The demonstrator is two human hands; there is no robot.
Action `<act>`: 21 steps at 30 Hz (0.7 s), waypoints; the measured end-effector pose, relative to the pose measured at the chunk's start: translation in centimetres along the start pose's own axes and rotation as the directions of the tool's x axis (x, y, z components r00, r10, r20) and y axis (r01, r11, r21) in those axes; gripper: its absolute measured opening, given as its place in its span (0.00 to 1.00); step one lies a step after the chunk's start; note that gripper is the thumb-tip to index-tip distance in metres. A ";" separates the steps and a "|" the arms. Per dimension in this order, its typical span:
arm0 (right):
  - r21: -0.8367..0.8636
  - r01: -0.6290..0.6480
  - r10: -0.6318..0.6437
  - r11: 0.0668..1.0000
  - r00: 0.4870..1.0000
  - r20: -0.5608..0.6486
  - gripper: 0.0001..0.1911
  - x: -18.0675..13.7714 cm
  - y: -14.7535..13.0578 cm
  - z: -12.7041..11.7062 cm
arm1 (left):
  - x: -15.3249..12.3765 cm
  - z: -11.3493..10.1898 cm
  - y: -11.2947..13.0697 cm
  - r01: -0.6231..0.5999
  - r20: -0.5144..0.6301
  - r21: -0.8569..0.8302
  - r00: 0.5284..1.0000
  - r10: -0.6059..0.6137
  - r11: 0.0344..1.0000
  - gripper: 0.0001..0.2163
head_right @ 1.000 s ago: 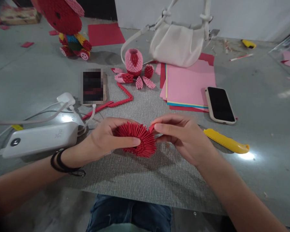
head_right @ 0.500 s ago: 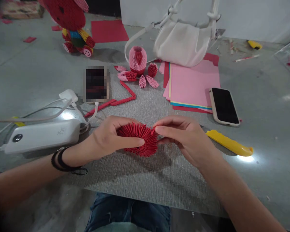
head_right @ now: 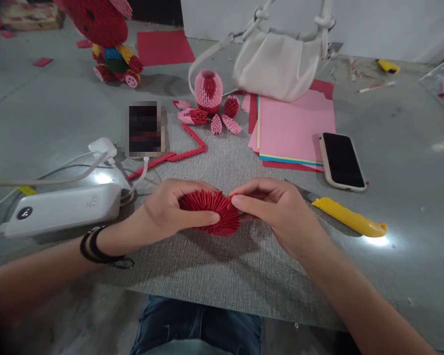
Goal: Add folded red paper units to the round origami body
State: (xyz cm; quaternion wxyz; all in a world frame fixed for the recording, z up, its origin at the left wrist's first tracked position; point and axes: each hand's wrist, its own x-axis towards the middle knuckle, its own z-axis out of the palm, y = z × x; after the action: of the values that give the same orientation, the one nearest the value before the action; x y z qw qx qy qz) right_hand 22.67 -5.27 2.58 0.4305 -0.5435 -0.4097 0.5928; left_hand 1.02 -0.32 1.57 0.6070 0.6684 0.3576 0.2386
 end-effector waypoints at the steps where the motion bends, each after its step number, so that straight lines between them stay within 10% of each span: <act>1: 0.017 -0.007 0.007 1.000 1.000 0.001 0.05 0.0 0.0 0.0 | 0.0 0.0 0.0 0.015 -0.002 -0.024 1.000 -0.015 1.000 0.12; 21: 0.069 -0.134 0.131 0.989 0.991 0.036 0.08 0.6 0.0 -0.8 | 0.1 0.3 0.5 0.194 0.041 -0.216 0.981 -0.189 0.957 0.09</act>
State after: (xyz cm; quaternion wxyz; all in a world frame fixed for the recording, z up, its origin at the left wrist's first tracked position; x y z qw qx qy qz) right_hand 23.42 -4.72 2.37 0.4028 -0.5442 -0.3579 0.6430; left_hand 1.40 -0.51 1.98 0.7006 0.5622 0.3860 0.2099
